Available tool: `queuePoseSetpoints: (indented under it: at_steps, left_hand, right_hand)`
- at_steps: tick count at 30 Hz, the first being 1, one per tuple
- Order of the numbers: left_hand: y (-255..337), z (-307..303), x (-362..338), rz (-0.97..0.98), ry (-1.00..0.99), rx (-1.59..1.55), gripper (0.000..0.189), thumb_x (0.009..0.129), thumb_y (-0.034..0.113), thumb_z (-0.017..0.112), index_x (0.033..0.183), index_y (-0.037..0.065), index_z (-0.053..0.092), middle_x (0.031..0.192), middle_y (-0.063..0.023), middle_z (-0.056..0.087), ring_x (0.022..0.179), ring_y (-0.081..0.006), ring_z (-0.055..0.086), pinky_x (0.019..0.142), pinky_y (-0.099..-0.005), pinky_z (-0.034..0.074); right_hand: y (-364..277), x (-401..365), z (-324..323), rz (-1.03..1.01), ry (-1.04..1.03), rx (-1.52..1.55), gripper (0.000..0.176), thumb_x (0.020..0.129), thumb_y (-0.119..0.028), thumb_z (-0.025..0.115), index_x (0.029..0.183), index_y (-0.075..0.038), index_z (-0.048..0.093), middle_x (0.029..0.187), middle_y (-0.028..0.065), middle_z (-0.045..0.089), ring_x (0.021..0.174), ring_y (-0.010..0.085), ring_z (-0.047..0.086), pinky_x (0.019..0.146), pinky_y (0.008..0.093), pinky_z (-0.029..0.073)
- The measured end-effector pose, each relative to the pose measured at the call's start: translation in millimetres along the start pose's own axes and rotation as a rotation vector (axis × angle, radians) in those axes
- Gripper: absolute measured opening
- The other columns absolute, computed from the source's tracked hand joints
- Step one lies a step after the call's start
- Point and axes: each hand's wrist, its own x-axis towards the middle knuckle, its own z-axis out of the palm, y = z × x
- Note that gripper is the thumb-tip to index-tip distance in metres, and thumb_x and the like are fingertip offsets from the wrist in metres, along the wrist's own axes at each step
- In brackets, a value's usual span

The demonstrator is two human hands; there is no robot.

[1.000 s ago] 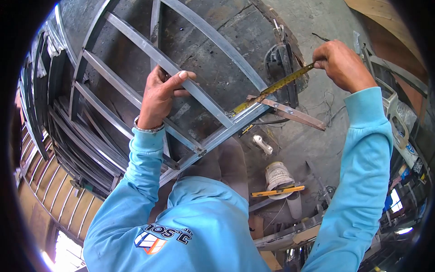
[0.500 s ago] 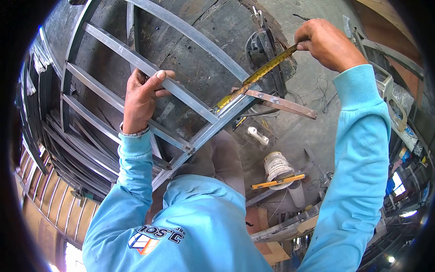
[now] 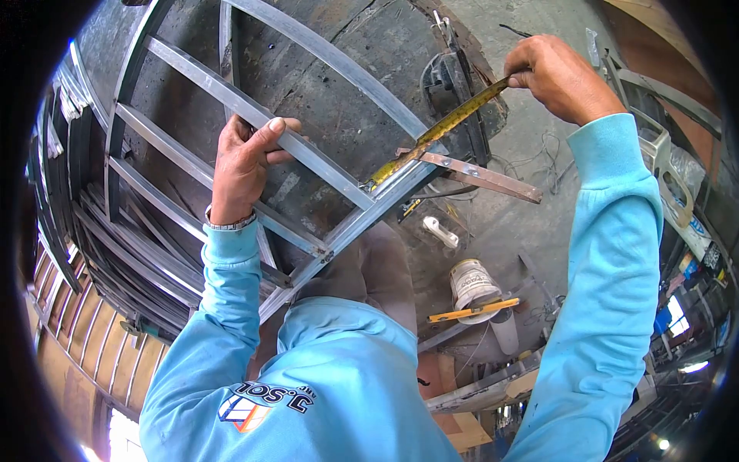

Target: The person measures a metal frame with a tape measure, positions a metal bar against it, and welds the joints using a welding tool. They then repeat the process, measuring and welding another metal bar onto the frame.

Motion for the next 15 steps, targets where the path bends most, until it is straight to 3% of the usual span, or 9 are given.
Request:
queuePoseSetpoints:
  at_steps: [10,12,15]
  left_hand:
    - [-0.5,-0.4,1.1,0.010,0.001,0.033,0.043,0.091,0.020,0.075,0.114,-0.002,0.045,0.102,-0.0267,0.071,0.091,-0.0334,0.075,0.075,-0.0393,0.066]
    - [-0.3,-0.6,1.3,0.013,0.000,0.033,0.044,0.091,0.020,0.075,0.115,-0.002,0.045,0.102,-0.0266,0.071,0.091,-0.0334,0.075,0.075,-0.0393,0.066]
    - [0.0,-0.5,1.1,0.005,-0.009,0.022,0.046,0.091,0.020,0.075,0.116,-0.003,0.044,0.102,-0.0260,0.071,0.091,-0.0329,0.075,0.075,-0.0392,0.066]
  right_hand:
    - [8.1,-0.1,4.8,-0.045,0.034,0.001,0.012,0.086,-0.010,0.070,0.091,0.001,0.070,0.093,0.0106,0.065,0.097,0.0316,0.060,0.086,0.0425,0.048]
    - [9.0,-0.2,4.1,-0.144,0.062,-0.052,0.012,0.089,-0.007,0.069,0.096,0.000,0.075,0.099,0.0163,0.071,0.091,0.0356,0.068,0.083,0.0437,0.054]
    - [9.2,1.1,4.9,-0.085,0.035,-0.029,0.011,0.089,-0.007,0.070,0.094,0.001,0.075,0.099,0.0166,0.071,0.093,0.0359,0.068,0.083,0.0438,0.053]
